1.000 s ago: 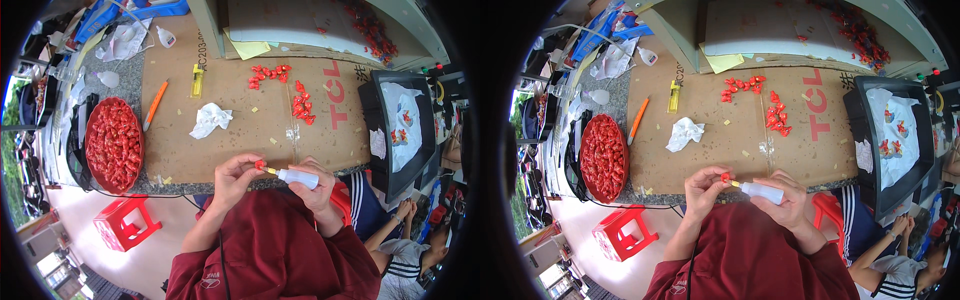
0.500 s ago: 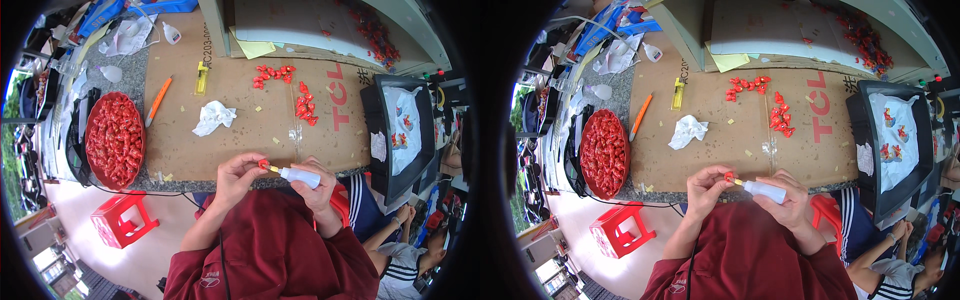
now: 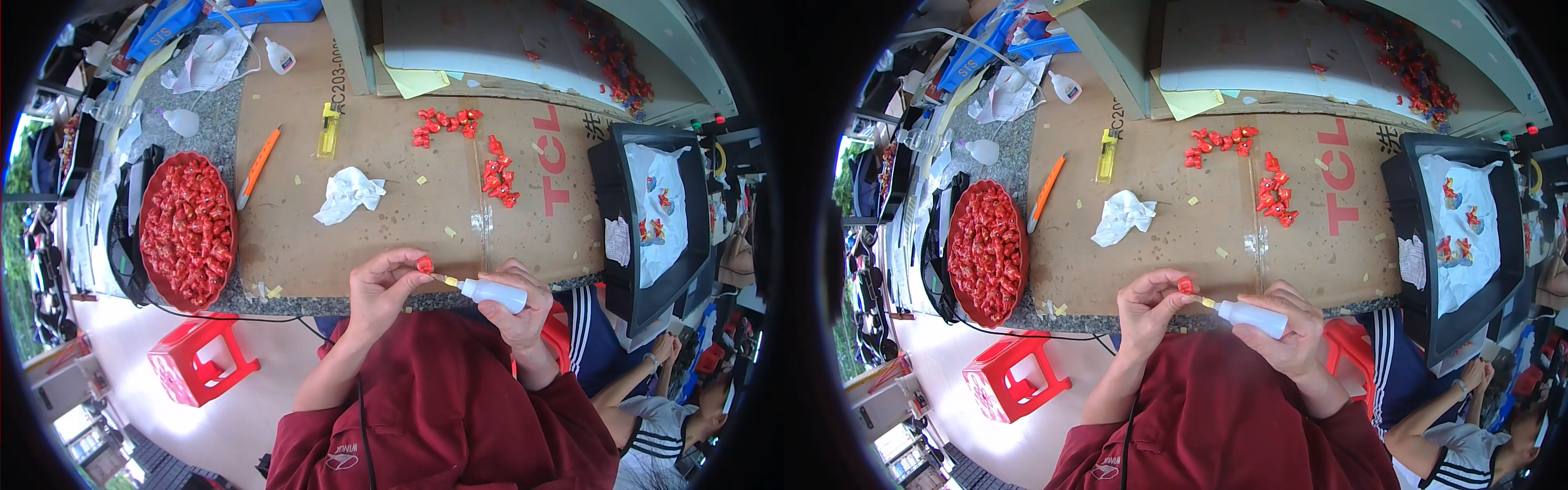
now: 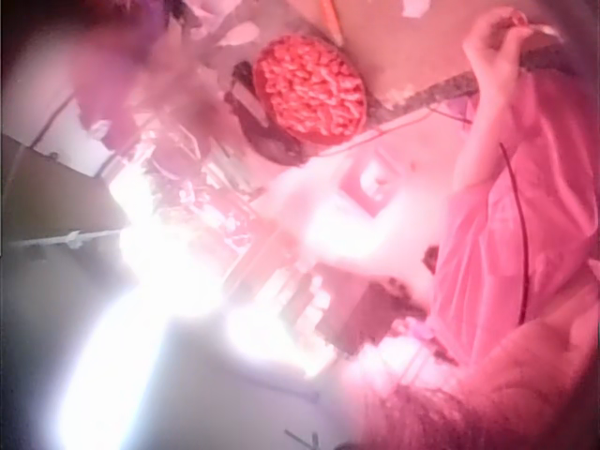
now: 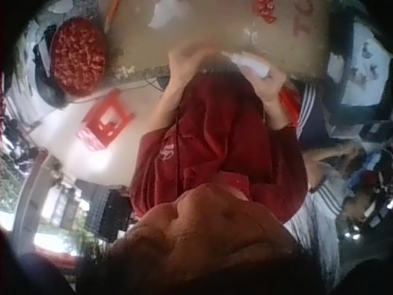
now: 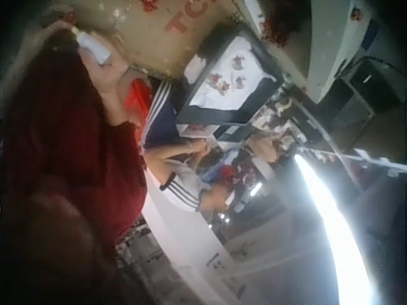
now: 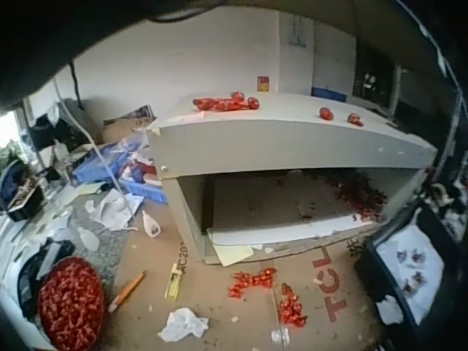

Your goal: The person glues small red plastic components together at a workbench using a glue bottle.

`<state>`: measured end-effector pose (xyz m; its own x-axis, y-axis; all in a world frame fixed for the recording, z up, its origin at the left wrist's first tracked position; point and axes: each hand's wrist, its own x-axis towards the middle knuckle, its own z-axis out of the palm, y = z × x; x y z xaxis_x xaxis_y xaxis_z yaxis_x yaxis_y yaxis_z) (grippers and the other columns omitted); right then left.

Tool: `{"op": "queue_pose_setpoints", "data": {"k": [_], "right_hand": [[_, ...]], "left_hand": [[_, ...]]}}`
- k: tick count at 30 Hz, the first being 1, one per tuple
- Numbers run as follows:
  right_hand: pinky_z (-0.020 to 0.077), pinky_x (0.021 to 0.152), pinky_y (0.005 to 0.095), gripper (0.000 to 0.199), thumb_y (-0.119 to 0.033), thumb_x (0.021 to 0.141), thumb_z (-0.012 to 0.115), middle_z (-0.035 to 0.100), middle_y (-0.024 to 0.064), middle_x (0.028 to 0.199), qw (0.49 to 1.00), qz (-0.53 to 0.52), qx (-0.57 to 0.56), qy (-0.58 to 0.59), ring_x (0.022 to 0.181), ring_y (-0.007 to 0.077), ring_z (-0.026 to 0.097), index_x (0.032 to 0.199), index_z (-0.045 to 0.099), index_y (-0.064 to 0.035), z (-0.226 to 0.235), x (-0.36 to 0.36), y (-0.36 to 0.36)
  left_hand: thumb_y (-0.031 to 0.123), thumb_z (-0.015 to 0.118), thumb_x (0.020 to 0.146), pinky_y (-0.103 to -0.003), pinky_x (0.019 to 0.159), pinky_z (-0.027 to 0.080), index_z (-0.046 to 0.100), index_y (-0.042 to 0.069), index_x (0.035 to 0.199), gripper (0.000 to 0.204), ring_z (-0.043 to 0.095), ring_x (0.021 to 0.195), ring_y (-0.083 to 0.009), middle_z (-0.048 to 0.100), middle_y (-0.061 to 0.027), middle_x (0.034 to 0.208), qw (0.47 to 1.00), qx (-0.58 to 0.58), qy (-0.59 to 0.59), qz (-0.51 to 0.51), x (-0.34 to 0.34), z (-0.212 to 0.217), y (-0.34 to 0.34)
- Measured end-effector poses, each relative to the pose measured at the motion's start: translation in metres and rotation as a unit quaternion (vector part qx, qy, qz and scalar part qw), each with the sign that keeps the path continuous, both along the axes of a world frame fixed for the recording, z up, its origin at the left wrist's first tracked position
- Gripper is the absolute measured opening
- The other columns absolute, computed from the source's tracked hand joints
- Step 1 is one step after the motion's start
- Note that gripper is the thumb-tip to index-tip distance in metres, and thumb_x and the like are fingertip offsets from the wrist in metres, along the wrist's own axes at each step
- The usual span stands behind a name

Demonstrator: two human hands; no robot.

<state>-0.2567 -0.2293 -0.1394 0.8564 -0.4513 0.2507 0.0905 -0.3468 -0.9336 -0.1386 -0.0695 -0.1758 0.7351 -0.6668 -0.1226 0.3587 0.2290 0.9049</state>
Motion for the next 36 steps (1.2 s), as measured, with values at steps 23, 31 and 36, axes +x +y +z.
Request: {"op": "queue_pose_setpoints", "data": {"k": [23,31,36], "right_hand": [[0.0409,0.053,0.0266,0.032,-0.009,0.062,0.075,0.062,0.0096,0.07,1.0,-0.023,-0.003,0.0,0.059,0.0179,0.053,0.09,0.066,0.0044,-0.0015,0.0012,-0.0035],[0.0407,0.053,0.027,0.032,-0.01,0.063,0.076,0.062,0.0093,0.07,1.0,-0.031,-0.006,0.001,0.059,0.0177,0.052,0.089,0.065,0.0044,-0.0027,0.004,-0.0036],[0.0404,0.052,0.027,0.032,-0.01,0.064,0.076,0.062,0.0091,0.07,0.999,-0.028,-0.016,0.005,0.058,0.0177,0.052,0.09,0.065,0.0045,0.0006,0.0039,-0.0051]], "left_hand": [[-0.009,0.061,0.079,-0.025,0.071,0.054,0.058,-0.008,0.101,0.022,0.065,0.081,-0.0175,0.064,-0.0112,0.09,0.999,0.036,-0.033,0.021,0.0013,-0.0006,0.001],[-0.01,0.062,0.077,-0.025,0.071,0.054,0.063,-0.005,0.1,0.024,0.065,0.083,-0.0177,0.062,-0.0141,0.1,0.995,0.056,-0.074,0.023,0.0018,0.0031,0.0008],[-0.01,0.061,0.077,-0.026,0.072,0.055,0.062,-0.005,0.102,0.025,0.065,0.084,-0.0186,0.062,-0.0147,0.1,0.995,0.057,-0.081,0.015,0.0016,0.0021,0.0016]]}}
